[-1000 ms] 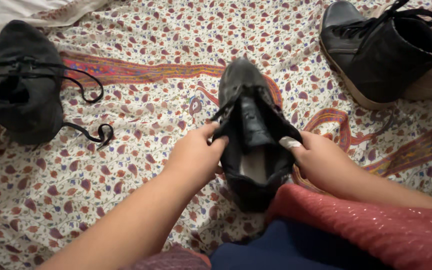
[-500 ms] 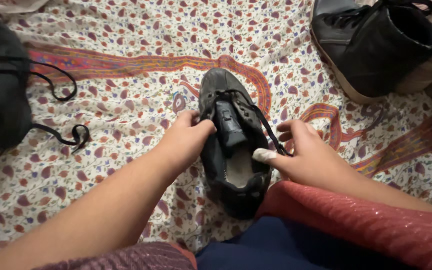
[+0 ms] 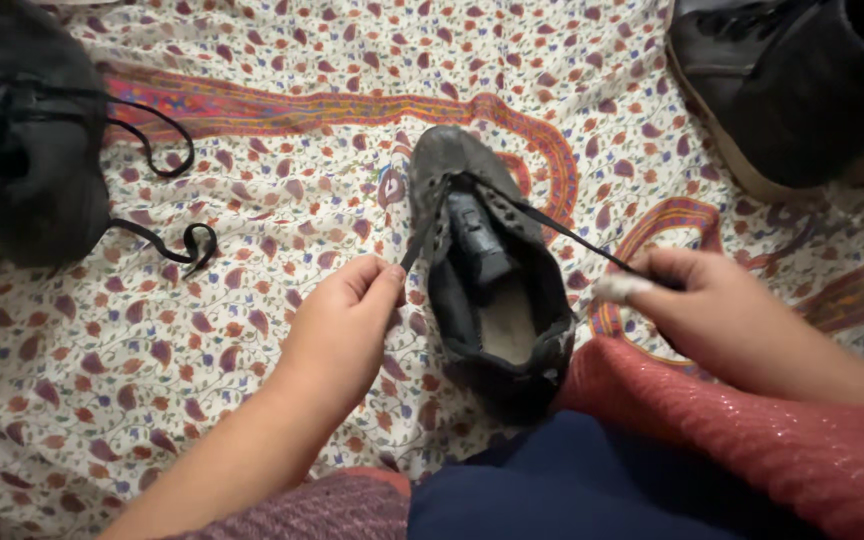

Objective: The person removes laces from a black shoe, then threads the laces back through the eyelets and ties them. They repeat the process on a second black shoe, threading and tying the laces. The shoes are handled one at a time on a patterned bedspread.

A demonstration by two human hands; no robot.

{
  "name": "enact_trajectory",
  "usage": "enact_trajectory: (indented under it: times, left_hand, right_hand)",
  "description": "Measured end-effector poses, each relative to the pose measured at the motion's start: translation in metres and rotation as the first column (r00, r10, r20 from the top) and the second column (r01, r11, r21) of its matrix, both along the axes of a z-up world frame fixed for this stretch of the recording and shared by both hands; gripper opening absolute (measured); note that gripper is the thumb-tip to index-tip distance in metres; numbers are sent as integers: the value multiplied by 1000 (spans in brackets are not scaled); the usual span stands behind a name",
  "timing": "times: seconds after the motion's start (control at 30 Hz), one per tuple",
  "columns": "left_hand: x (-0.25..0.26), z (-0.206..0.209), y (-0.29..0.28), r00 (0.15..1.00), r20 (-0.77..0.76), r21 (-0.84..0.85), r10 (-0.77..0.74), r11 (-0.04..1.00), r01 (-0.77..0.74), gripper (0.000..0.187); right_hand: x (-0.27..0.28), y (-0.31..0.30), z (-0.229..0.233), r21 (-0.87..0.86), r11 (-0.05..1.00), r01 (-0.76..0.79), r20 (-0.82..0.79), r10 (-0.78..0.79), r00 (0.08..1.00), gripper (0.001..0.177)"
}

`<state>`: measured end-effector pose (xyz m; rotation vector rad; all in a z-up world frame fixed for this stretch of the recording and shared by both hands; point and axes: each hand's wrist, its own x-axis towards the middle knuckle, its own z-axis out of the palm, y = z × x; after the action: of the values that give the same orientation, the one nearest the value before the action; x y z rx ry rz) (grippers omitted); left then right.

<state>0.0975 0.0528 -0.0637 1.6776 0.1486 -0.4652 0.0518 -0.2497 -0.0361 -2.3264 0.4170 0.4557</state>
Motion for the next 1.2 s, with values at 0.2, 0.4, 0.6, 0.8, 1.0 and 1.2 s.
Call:
enact_trajectory:
  times: [0.2, 0.4, 0.6, 0.8, 1.0, 1.2]
  left_hand:
    - [9, 12, -25, 994, -51, -201, -98, 976, 86, 27]
    - [2, 42, -31, 954, -295, -391, -54, 918, -69, 18]
    - [-17, 44, -41, 984, -153, -329, -93, 944, 38, 23]
    - [-47, 19, -55, 980, 1, -227, -197, 955, 192, 26]
    - [-66, 2, -49, 847, 505, 43, -167, 985, 169, 35]
    - [-86, 40, -37, 876, 475, 178, -85, 984, -1, 29]
  right_hand:
    - [3, 40, 19, 48, 998, -46, 42, 45, 998, 45]
    - [-7, 56, 29, -181, 981, -73, 153, 101, 983, 61]
    - [-20, 60, 19, -462, 840, -283, 447, 496, 744, 110]
    - [-10, 64, -12, -428, 761, -488, 179, 600, 779, 102]
    - [6, 58, -21, -395, 862, -318, -70, 317, 946, 122]
    - [25, 58, -19, -468, 850, -241, -180, 175, 968, 145]
